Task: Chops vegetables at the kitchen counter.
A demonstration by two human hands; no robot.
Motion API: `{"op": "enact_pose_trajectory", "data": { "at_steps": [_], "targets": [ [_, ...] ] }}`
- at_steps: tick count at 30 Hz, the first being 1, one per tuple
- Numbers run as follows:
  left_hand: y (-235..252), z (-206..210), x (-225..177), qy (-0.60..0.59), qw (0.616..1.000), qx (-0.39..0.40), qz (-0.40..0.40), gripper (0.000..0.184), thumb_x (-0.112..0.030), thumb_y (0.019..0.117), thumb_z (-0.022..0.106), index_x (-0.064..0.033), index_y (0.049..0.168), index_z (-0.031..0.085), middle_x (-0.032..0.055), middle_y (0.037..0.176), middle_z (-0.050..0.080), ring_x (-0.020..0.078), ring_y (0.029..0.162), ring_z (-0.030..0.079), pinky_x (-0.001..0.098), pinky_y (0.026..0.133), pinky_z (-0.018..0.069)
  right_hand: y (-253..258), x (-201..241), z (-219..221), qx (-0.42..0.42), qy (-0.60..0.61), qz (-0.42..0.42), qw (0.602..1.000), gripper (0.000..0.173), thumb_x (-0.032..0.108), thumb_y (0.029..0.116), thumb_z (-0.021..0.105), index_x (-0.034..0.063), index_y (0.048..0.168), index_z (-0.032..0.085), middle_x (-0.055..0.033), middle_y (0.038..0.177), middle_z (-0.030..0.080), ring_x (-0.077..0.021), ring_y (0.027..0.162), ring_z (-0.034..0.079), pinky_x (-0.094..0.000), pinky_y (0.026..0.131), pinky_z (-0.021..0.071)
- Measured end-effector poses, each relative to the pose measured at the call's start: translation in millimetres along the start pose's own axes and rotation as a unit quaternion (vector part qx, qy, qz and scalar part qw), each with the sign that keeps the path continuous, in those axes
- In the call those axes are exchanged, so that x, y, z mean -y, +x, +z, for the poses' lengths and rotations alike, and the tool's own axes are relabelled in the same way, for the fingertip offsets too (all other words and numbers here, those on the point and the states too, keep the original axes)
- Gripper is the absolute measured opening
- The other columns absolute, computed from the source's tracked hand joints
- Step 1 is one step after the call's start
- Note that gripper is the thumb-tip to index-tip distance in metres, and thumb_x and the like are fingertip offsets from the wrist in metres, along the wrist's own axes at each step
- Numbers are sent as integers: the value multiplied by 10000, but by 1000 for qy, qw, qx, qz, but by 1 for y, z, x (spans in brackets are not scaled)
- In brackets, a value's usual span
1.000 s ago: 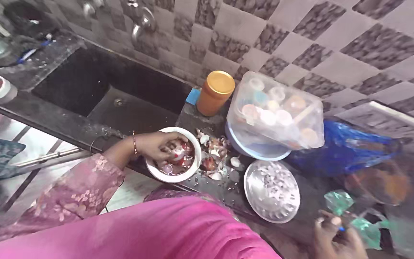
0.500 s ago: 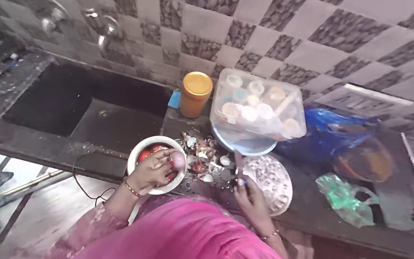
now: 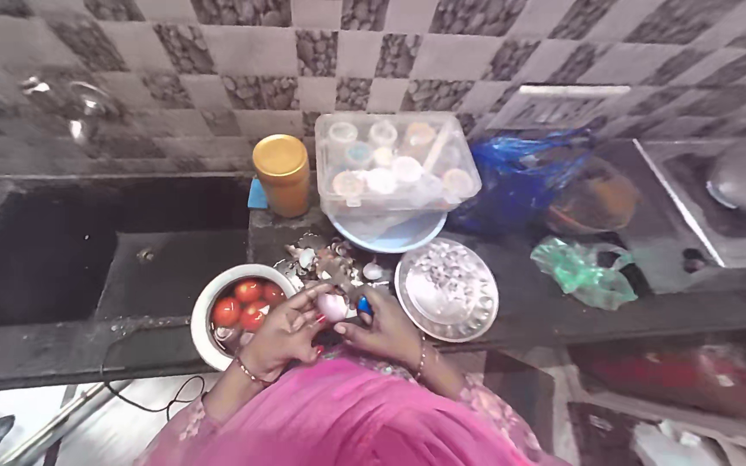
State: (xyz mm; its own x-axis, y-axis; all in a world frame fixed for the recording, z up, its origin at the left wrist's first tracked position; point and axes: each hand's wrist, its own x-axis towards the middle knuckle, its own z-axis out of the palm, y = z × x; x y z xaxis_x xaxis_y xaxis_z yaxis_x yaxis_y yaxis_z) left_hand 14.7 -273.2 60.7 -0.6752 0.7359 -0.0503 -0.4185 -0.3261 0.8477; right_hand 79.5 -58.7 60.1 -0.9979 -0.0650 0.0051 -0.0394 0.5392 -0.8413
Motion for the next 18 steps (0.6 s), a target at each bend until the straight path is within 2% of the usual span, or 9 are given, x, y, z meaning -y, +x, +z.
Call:
{"op": "enact_pose_trajectory", "data": {
  "at_steps": [4, 7, 11, 16, 18],
  "targets": [
    [10, 18, 7, 62, 998, 5, 14, 652, -24, 776, 746, 38, 1359, 462, -8, 1180, 669, 82, 1054, 667, 272, 944, 563, -4, -3, -3, -35, -23, -22, 999, 689, 622, 840, 703, -32, 1042, 625, -32, 722, 569, -90, 613, 500, -290, 580, 461],
    [17, 33, 11, 68, 997, 7, 27, 628, 8, 765, 740, 54, 1330, 468, -24, 1159, 674, 62, 1047, 666, 259, 953, 557, -12, -7, -8, -63, -36, -32, 997, 660, 590, 828, 717, -38, 1009, 628, -37, 705, 564, -100, 598, 493, -296, 559, 450],
    [26, 49, 13, 111, 993, 33, 22, 605, 22, 832, 674, 94, 1376, 421, -25, 1166, 665, 40, 1046, 658, 246, 959, 552, -24, -15, -12, -113, -56, -51, 991, 643, 561, 856, 696, -58, 1025, 639, -67, 692, 597, -130, 589, 540, -324, 559, 488],
    [44, 69, 19, 126, 990, 65, -8, 710, 20, 768, 708, 97, 1402, 399, -21, 1192, 664, 37, 1057, 656, 238, 958, 547, -39, -29, -27, -152, -59, -33, 986, 624, 549, 865, 682, -51, 1033, 644, -86, 730, 621, -155, 605, 562, -348, 565, 501],
    [54, 76, 21, 152, 985, 83, -14, 679, 0, 798, 699, 105, 1399, 402, -21, 1180, 662, 28, 1049, 652, 233, 952, 546, -44, -35, -33, -158, -54, -24, 986, 601, 518, 876, 675, -58, 1046, 644, -94, 736, 628, -176, 616, 578, -372, 580, 512]
  ]
}}
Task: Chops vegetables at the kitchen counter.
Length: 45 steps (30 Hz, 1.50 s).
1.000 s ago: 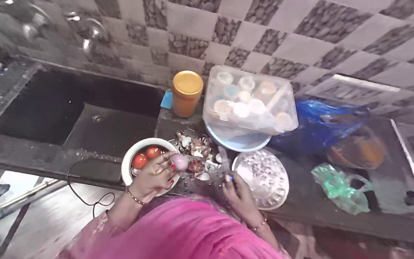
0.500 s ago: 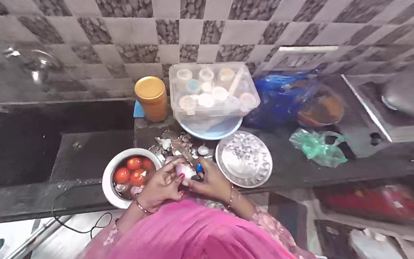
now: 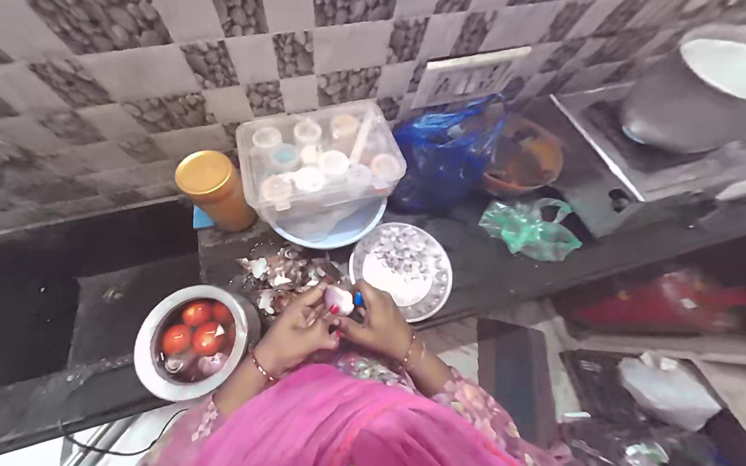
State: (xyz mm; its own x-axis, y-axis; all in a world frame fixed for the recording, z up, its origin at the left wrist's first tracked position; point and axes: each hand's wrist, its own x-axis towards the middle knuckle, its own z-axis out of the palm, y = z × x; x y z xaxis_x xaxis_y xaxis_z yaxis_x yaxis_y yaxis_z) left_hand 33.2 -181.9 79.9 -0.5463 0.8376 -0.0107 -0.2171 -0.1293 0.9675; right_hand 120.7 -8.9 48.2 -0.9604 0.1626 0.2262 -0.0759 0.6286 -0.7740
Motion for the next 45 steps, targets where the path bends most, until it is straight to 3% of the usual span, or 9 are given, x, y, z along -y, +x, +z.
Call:
{"op": "enact_pose_trajectory", "data": {
  "at_steps": [6, 11, 16, 21, 24, 28, 33, 39, 45],
  "targets": [
    [32, 30, -7, 26, 998, -10, -60, 554, -6, 796, 688, 39, 1313, 495, -34, 1097, 666, 16, 983, 654, 214, 890, 556, -7, -24, -21, -34, 2, 0, 999, 541, 479, 928, 625, -57, 1007, 629, -107, 730, 641, -196, 618, 618, -386, 573, 531],
    [55, 44, -4, 10, 995, -10, -100, 675, -13, 811, 678, 54, 1428, 412, -3, 1124, 652, 21, 934, 652, 190, 824, 556, -7, -39, -29, -58, 11, 10, 998, 469, 413, 936, 616, -55, 961, 632, -94, 681, 610, -180, 574, 586, -363, 544, 508],
    [72, 53, -1, -8, 993, -24, -118, 666, 18, 819, 639, 31, 1440, 400, -12, 1074, 649, 15, 854, 648, 178, 739, 555, -3, -50, -38, -41, 27, 57, 997, 413, 383, 916, 637, -30, 917, 635, -56, 655, 571, -144, 578, 549, -341, 553, 478],
    [82, 55, -4, -13, 990, -25, -137, 707, 33, 834, 635, 32, 1487, 363, 8, 1146, 644, 12, 871, 646, 183, 764, 554, 3, -54, -44, -35, 9, 77, 996, 390, 364, 890, 665, -25, 893, 646, -50, 636, 560, -151, 565, 541, -356, 547, 469],
    [88, 52, 2, -3, 989, -44, -142, 654, 1, 834, 654, 53, 1442, 419, 0, 1078, 650, 1, 824, 635, 178, 748, 549, 5, -57, -40, -54, -35, 59, 996, 378, 367, 900, 647, -6, 862, 691, -99, 645, 637, -234, 590, 646, -452, 553, 521],
    [95, 47, 9, -7, 987, -38, -153, 643, -20, 867, 639, 60, 1458, 399, -11, 1011, 654, -3, 771, 619, 180, 727, 542, 7, -62, -39, -57, -61, 66, 994, 374, 373, 902, 636, 8, 843, 697, -105, 648, 645, -260, 595, 658, -485, 540, 515],
    [108, 49, 13, 10, 985, -48, -166, 597, 47, 883, 611, 75, 1443, 407, 32, 1058, 646, 1, 841, 635, 176, 771, 543, 8, -61, -37, -40, -80, 129, 988, 361, 313, 916, 612, -26, 804, 668, -139, 645, 630, -306, 618, 661, -502, 566, 514],
    [117, 47, 27, 22, 981, -48, -187, 639, 18, 857, 648, 78, 1444, 404, 92, 1152, 626, 43, 919, 636, 214, 821, 547, 9, -64, -35, 17, -31, 239, 970, 347, 324, 939, 606, -5, 854, 675, -128, 719, 652, -283, 702, 668, -503, 640, 520],
    [123, 44, 33, 4, 974, -52, -222, 644, 10, 842, 663, 58, 1435, 415, 84, 1115, 645, 62, 926, 644, 241, 838, 552, 9, -76, -34, 68, 32, 215, 974, 302, 274, 928, 603, -21, 959, 658, -118, 749, 644, -250, 719, 655, -469, 676, 528]
  ]
}}
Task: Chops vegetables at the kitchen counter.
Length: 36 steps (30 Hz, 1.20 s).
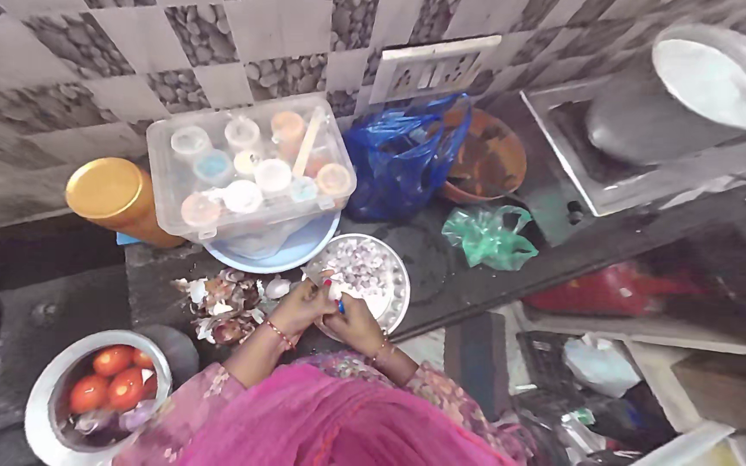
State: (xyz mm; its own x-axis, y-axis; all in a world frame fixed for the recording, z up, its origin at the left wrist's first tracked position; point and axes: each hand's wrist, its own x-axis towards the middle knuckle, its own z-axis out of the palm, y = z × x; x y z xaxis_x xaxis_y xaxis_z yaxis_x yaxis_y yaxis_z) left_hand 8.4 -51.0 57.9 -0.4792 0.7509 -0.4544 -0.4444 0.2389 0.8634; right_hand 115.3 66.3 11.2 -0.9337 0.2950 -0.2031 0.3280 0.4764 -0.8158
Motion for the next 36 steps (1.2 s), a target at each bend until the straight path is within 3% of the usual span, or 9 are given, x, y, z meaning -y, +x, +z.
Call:
{"op": "enact_pose_trajectory", "data": {
  "at_steps": [8, 13, 15, 19, 21, 27, 31, 34, 36],
  "targets": [
    [14, 4, 12, 1, 999, -33, -10, 680, 6, 832, 679, 52, 1448, 396, 110, 1106, 627, 80, 901, 639, 258, 818, 553, 9, 6, -5, 59, 2, 100, 993, 288, 268, 926, 626, -19, 906, 633, -124, 781, 626, -251, 751, 637, -475, 704, 514],
    [20, 13, 16, -1, 997, -72, -12, 565, 33, 857, 669, 35, 1390, 484, 114, 1074, 630, 97, 863, 632, 274, 779, 553, 8, 4, 11, 23, -10, 89, 996, 317, 282, 931, 566, 18, 764, 621, -101, 698, 607, -252, 705, 643, -490, 635, 508],
    [23, 11, 15, -38, 997, -70, 2, 524, 31, 871, 649, 31, 1370, 488, 85, 1041, 633, 85, 846, 635, 258, 764, 555, 12, 8, 6, 29, -16, 88, 996, 332, 292, 935, 561, 17, 759, 618, -96, 687, 595, -251, 695, 631, -486, 634, 498],
    [26, 1, 29, -171, 984, -48, -2, 445, 11, 927, 573, -5, 1365, 496, 67, 1052, 667, 106, 873, 665, 277, 782, 577, 21, 16, -9, 133, -47, 107, 984, 400, 376, 972, 533, 32, 778, 599, -87, 703, 578, -245, 702, 613, -487, 650, 488],
    [26, -1, 37, -204, 978, -47, -15, 389, -48, 982, 519, -1, 1366, 482, 64, 1068, 664, 101, 900, 655, 277, 813, 565, 22, 6, -9, 171, -18, 100, 980, 414, 359, 994, 522, 35, 742, 571, -62, 675, 537, -201, 655, 566, -444, 623, 467],
    [23, -7, 49, -301, 950, -65, -42, 262, -192, 1090, 366, -64, 1211, 560, -5, 833, 626, 80, 733, 623, 248, 735, 554, 24, -12, -9, 262, 195, 107, 939, 304, 243, 1018, 490, 124, 739, 521, 79, 601, 426, -27, 515, 414, -243, 502, 364],
    [17, -11, 44, -319, 945, -63, -37, 447, -309, 1105, 198, -55, 1181, 558, 38, 935, 675, 125, 825, 669, 266, 778, 567, 14, -7, -23, 298, 316, 112, 894, 181, 189, 1041, 436, 149, 882, 513, 118, 610, 408, 22, 484, 367, -156, 458, 324],
    [10, -12, 44, -312, 947, -61, -34, 473, -336, 1103, 170, -54, 1207, 535, 44, 980, 652, 140, 865, 660, 288, 812, 565, 5, -8, -33, 295, 351, 98, 883, 173, 234, 1052, 421, 170, 924, 519, 134, 636, 425, 34, 499, 381, -147, 470, 339],
    [7, -10, 42, -311, 948, -66, -34, 480, -328, 1102, 143, -99, 1136, 564, 17, 943, 661, 126, 875, 661, 279, 825, 555, -2, -11, -37, 261, 385, 103, 879, 148, 229, 1043, 420, 175, 945, 516, 139, 622, 426, 33, 489, 385, -148, 465, 346]
  ]
}}
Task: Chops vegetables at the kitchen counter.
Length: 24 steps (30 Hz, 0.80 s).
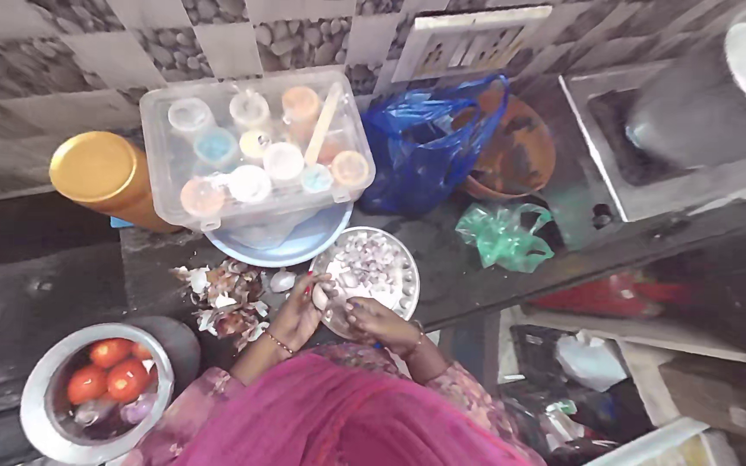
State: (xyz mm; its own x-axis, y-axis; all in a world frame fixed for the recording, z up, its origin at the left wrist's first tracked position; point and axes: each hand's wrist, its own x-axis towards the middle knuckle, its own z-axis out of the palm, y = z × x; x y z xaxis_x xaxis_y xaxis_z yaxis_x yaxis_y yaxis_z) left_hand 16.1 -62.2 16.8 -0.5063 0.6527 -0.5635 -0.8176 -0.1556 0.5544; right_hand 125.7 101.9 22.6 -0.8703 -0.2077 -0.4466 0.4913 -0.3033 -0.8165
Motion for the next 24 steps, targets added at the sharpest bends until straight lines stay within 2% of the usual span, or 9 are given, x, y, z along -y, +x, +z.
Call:
{"op": "enact_pose_trajectory", "data": {
  "at_steps": [3, 5, 8, 10, 12, 17, 20, 22, 24],
  "targets": [
    [-4, 0, -1, -22, 1000, 5, 2, 488, -317, 1103, 147, -91, 1133, 578, 26, 902, 662, 126, 830, 661, 270, 799, 561, -9, 4, 2, -118, -1, -33, 992, 136, 192, 1028, 435, 174, 910, 499, 139, 604, 420, 34, 478, 389, -149, 462, 353],
    [-7, -1, 0, -52, 998, 22, 2, 434, -279, 1104, 210, -57, 1167, 577, 64, 922, 675, 149, 813, 673, 281, 786, 575, -12, 7, 6, -216, -80, -78, 970, 79, 163, 966, 543, 126, 899, 525, 121, 624, 447, 31, 499, 419, -155, 484, 377],
    [-12, -1, 5, -48, 997, 57, 9, 362, -208, 1078, 306, -21, 1245, 567, 94, 1017, 700, 167, 873, 690, 297, 820, 578, -13, 2, 10, -284, -252, -161, 911, 211, 229, 896, 683, 40, 974, 631, 60, 696, 538, 0, 572, 483, -187, 550, 437],
    [-15, 4, 8, -43, 997, 64, 12, 314, -165, 1076, 326, -13, 1232, 552, 86, 1017, 691, 155, 879, 686, 299, 837, 580, -13, 3, 16, -297, -380, -197, 853, 339, 278, 901, 699, -10, 1082, 708, -94, 903, 677, -149, 710, 587, -330, 654, 512],
    [-20, 10, 11, -29, 998, 59, 14, 259, -125, 1073, 307, -57, 1147, 546, 29, 940, 676, 110, 841, 669, 275, 830, 571, -10, 3, 21, -287, -440, -190, 830, 369, 281, 915, 689, -9, 1142, 718, -169, 1074, 698, -254, 845, 667, -435, 745, 564],
    [-30, 9, 12, 49, 997, 61, 14, 298, -40, 1042, 288, -23, 1216, 530, 29, 982, 679, 105, 887, 674, 283, 874, 569, -12, 1, 27, -266, -479, -148, 823, 348, 288, 927, 683, 29, 1156, 725, -167, 1145, 684, -289, 929, 693, -481, 771, 575],
    [-36, 13, 12, 103, 993, 59, 3, 262, -21, 1010, 325, -30, 1157, 542, 6, 941, 669, 87, 872, 666, 276, 875, 566, -15, -3, 25, -274, -476, -153, 822, 336, 293, 951, 660, 18, 1130, 734, -161, 1104, 692, -278, 914, 693, -459, 779, 578],
    [-37, 10, 11, 121, 990, 71, 5, 283, -34, 974, 394, -9, 1218, 536, 23, 994, 669, 96, 909, 667, 280, 904, 563, -17, -2, 20, -265, -408, -155, 860, 330, 308, 956, 653, -2, 1045, 724, -144, 1045, 686, -224, 896, 661, -403, 803, 556],
    [-36, 7, 7, 171, 979, 111, 26, 366, -45, 949, 492, 15, 1306, 542, 37, 1083, 686, 95, 949, 668, 266, 902, 556, -23, 3, 14, -239, -304, -132, 913, 318, 296, 934, 679, -5, 1036, 690, -88, 982, 662, -109, 797, 603, -302, 736, 524]
  ]
}}
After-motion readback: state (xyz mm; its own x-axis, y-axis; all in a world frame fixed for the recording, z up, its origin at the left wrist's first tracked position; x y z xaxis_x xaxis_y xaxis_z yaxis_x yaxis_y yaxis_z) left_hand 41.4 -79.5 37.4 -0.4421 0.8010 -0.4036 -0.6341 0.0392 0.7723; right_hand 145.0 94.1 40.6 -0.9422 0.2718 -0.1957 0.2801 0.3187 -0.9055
